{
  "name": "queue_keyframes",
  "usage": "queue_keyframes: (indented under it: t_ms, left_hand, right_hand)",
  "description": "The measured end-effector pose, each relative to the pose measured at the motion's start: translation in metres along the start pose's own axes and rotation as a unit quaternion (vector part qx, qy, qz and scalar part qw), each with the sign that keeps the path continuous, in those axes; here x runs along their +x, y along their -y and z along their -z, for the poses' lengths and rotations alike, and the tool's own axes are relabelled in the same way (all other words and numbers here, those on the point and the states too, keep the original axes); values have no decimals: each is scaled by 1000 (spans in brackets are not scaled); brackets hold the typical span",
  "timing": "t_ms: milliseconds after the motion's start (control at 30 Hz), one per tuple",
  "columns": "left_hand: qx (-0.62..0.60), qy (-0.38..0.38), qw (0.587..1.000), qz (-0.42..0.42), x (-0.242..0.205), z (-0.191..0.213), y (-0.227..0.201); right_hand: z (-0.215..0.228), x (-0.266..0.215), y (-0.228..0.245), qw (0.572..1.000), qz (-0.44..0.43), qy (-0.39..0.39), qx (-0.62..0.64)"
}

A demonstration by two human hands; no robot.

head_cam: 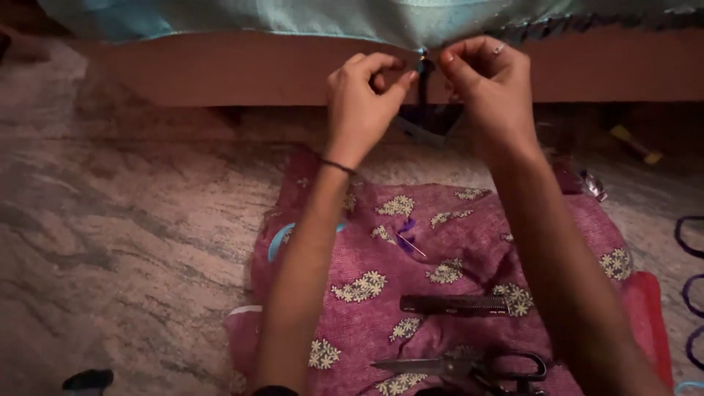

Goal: Tying decorative tassels onto the edge of a blue fabric saree.

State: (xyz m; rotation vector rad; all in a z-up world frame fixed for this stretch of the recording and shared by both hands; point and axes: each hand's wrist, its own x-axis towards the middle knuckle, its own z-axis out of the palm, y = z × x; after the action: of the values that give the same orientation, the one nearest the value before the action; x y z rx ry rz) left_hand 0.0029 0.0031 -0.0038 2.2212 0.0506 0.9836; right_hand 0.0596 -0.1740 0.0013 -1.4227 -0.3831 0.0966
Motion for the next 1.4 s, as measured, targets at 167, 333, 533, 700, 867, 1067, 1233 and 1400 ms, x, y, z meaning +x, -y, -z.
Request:
queue_keyframes:
  t_ms: [167,333,533,700,867,1067,1233,1400]
  left_hand:
    - [-117,-10,993,25,5,-7,12]
    - [-157,2,987,29,13,-3,2]
    - [-102,-18,994,18,18,-15,14]
    - [-146,-60,987,37,7,-29,14]
    - [-492,12,849,193,-1,-20,-9]
    - [-77,-27,997,-5,-1,13,-40]
    - [-67,-18,997,-35,-3,-2,-17]
    - [-190,27,979,67,-3,-15,-1]
  right_hand:
    - [-1,14,-5,995,2,28,93]
    - [-9,15,-16,968,-29,36,247]
    - [-19,7,-23,976,-45,-18,214]
    - [-17,1,-28,971,-25,-8,237]
    - [-20,-17,-7,980,-56,-21,188]
    - [-15,-17,-21,982,-55,-9,179]
    - [-16,-16,-27,988,-54,-22,141]
    - [-20,-20,-15,984,-101,-32,146]
